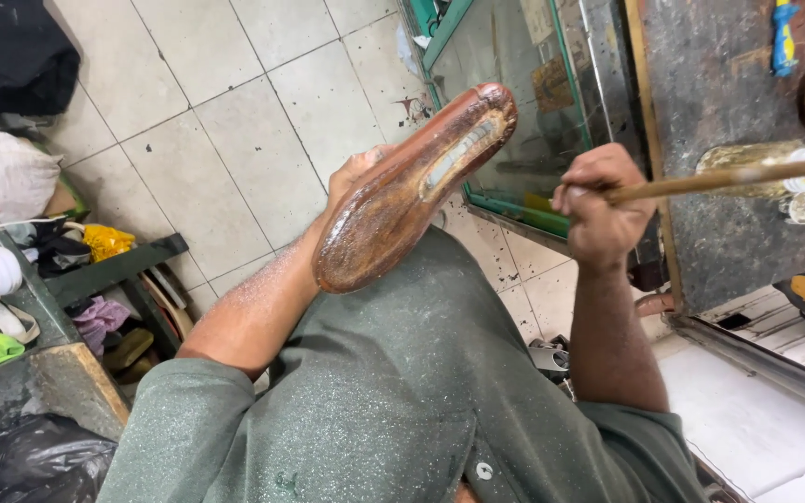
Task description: Applying glue to the sole of a leather shoe using a brush at a repair bench
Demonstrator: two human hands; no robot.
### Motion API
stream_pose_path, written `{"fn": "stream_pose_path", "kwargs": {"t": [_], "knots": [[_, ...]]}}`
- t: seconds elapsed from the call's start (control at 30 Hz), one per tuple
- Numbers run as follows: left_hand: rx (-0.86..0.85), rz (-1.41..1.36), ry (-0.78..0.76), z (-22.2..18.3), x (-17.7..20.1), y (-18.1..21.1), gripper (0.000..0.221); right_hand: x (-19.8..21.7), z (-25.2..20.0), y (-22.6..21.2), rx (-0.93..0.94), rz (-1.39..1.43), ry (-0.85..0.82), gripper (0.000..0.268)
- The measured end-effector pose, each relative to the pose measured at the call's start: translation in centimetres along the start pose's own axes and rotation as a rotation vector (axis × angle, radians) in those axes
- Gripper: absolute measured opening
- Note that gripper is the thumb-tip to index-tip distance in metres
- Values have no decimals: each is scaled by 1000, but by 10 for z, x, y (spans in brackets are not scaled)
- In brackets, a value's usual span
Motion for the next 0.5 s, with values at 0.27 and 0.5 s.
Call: {"fn": "stream_pose_path", "kwargs": {"t": [0.27, 0.5], "knots": [[16, -203, 425, -6, -2, 27, 37, -39, 5, -4, 77, -229, -73, 13], [187, -198, 718, -35, 0, 47, 70, -25, -4, 22, -243, 11, 129, 45]]}}
Point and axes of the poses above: each hand's wrist, its own z-axis towards the middle knuckle, its own x-axis out of the back of the hand, y = z × x, the point moved 6 cm from there along z, towards the middle knuckle, and after that the axes turned 8 degrees about x, right-handed, at the moved point
